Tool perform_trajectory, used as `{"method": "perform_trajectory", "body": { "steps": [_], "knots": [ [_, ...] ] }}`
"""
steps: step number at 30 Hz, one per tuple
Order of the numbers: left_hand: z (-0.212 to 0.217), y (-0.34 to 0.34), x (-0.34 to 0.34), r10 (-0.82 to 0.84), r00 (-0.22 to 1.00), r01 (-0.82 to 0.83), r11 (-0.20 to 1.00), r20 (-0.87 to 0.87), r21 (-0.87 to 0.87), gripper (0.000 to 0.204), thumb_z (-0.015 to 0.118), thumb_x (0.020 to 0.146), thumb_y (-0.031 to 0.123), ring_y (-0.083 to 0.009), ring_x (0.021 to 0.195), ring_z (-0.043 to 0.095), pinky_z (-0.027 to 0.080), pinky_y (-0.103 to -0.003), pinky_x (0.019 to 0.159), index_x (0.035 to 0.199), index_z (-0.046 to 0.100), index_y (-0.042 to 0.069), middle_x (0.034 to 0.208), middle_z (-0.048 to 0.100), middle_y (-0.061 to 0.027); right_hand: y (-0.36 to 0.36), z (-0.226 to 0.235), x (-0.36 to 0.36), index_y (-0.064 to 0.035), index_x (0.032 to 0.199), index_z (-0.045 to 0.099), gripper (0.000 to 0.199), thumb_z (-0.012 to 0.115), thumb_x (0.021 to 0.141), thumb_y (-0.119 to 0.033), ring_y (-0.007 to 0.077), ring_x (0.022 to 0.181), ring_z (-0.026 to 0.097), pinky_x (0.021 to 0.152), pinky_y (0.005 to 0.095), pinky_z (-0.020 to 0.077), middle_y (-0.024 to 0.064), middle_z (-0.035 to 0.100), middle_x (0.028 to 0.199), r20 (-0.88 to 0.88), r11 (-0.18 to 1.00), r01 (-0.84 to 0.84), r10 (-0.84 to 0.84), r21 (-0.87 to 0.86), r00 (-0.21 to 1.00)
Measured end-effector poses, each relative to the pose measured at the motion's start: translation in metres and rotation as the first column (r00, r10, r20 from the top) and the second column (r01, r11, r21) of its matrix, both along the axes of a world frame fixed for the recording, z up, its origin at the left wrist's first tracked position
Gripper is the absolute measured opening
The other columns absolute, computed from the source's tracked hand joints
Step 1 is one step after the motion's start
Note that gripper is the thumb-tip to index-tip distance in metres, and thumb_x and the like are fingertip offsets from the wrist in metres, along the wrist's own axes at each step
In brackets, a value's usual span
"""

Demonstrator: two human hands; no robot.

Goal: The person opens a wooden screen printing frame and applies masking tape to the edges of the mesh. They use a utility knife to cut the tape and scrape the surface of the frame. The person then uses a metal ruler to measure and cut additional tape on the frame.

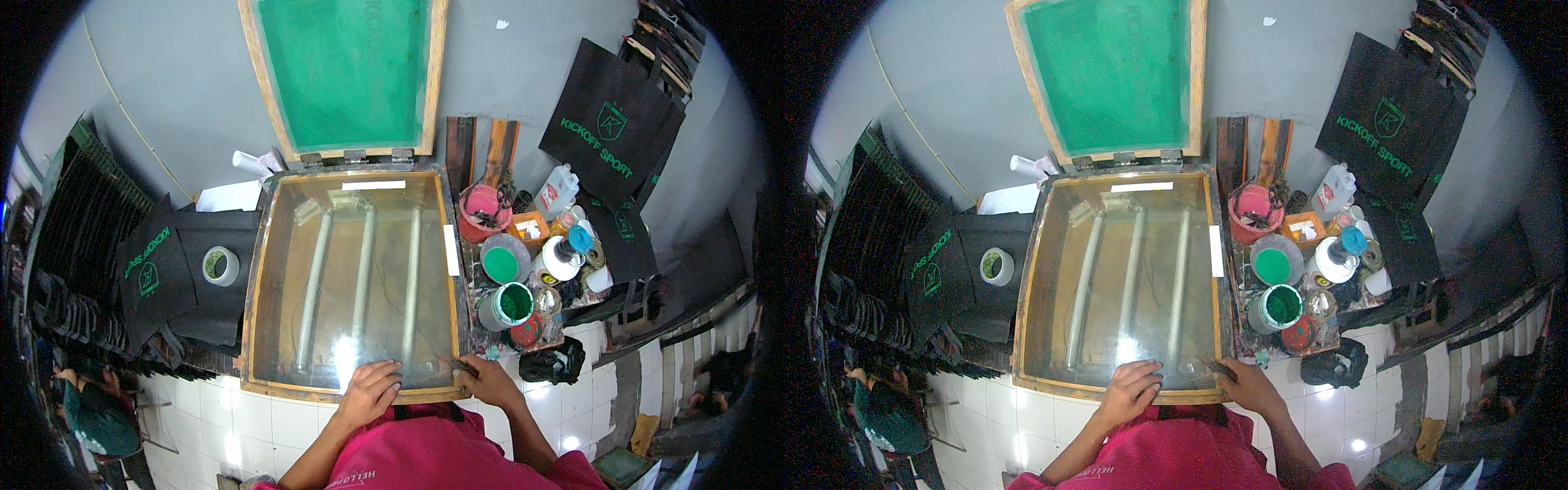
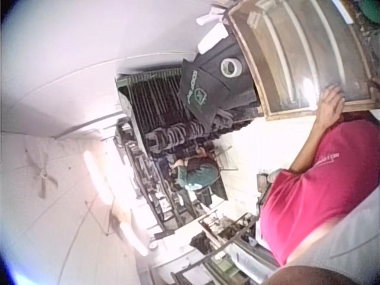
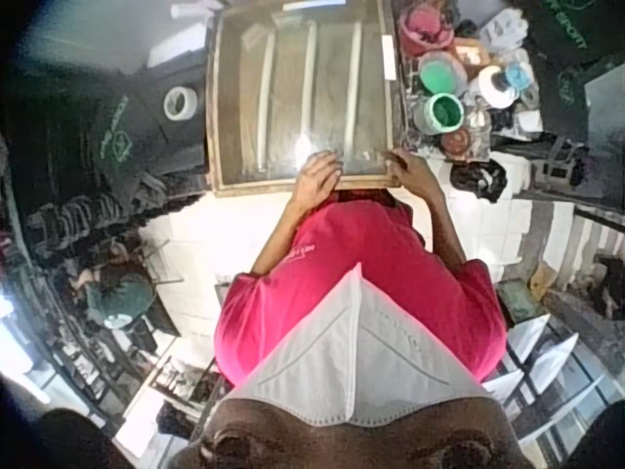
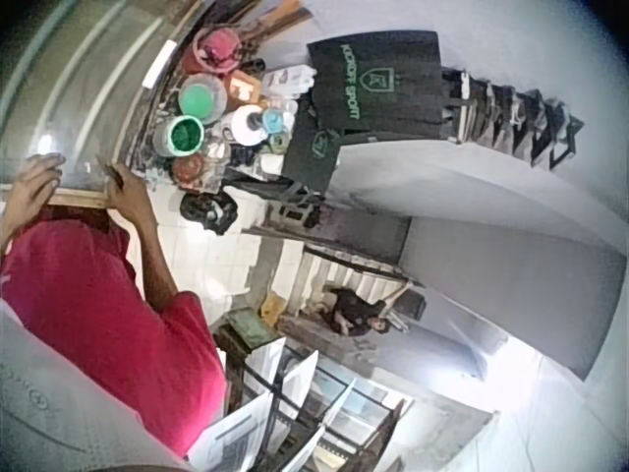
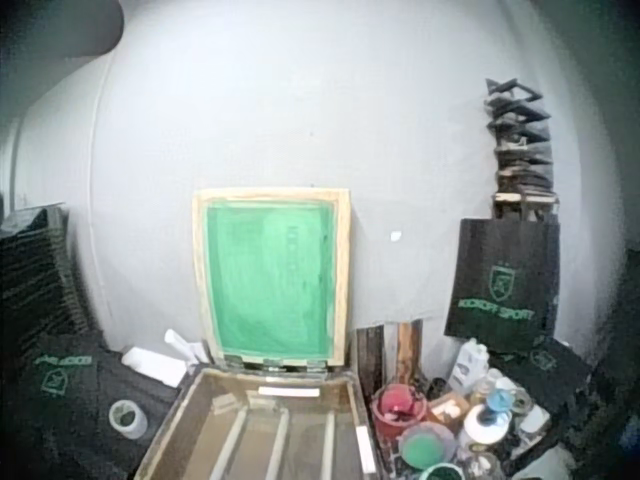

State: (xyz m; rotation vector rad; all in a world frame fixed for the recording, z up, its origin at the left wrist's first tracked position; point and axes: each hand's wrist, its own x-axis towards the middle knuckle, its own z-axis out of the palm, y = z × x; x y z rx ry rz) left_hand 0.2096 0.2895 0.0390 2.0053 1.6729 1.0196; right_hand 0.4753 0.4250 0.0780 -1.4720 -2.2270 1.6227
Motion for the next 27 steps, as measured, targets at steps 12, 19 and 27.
{"method": "perform_trajectory", "body": {
  "steps": [12,19,27],
  "knots": [
    [-0.002,0.001,0.000,0.017,1.000,-0.018,1.000,0.008,0.024,0.017,0.072,0.087,0.010,-0.0285,0.123,0.061,0.044,-0.043,0.101,0.103,0.074,0.007,0.127,0.068,-0.0082,0.002,0.010,-0.004,-0.0036,0.131,0.060,0.040,0.064,0.098,-0.026,0.0336,0.093,0.073,0.081,0.0429,0.0549,0.0229,0.072,0.103,-0.011,1.000,0.008,-0.008,0.006,1.000],
    [-0.009,0.002,0.001,0.007,1.000,-0.007,1.000,-0.027,-0.016,0.016,0.069,0.088,0.008,-0.0334,0.123,0.061,0.046,-0.044,0.104,0.102,0.074,0.002,0.126,0.068,-0.0134,-0.003,-0.008,0.006,-0.0005,0.131,0.060,0.042,0.066,0.097,-0.025,0.0329,0.092,0.072,0.084,0.0403,0.0547,0.0225,0.072,0.105,-0.051,0.980,-0.027,0.037,0.197,0.998],
    [-0.004,0.004,0.004,0.023,1.000,-0.023,1.000,-0.001,-0.001,0.017,0.070,0.088,0.007,-0.0318,0.123,0.062,0.044,-0.046,0.105,0.104,0.072,0.003,0.127,0.068,-0.0124,-0.005,0.012,0.003,-0.0032,0.118,0.062,0.025,0.064,0.098,-0.019,0.0332,0.076,0.066,0.070,0.0437,0.0496,0.0209,0.067,0.086,-0.025,0.989,-0.008,0.012,0.145,1.000]
  ]
}}
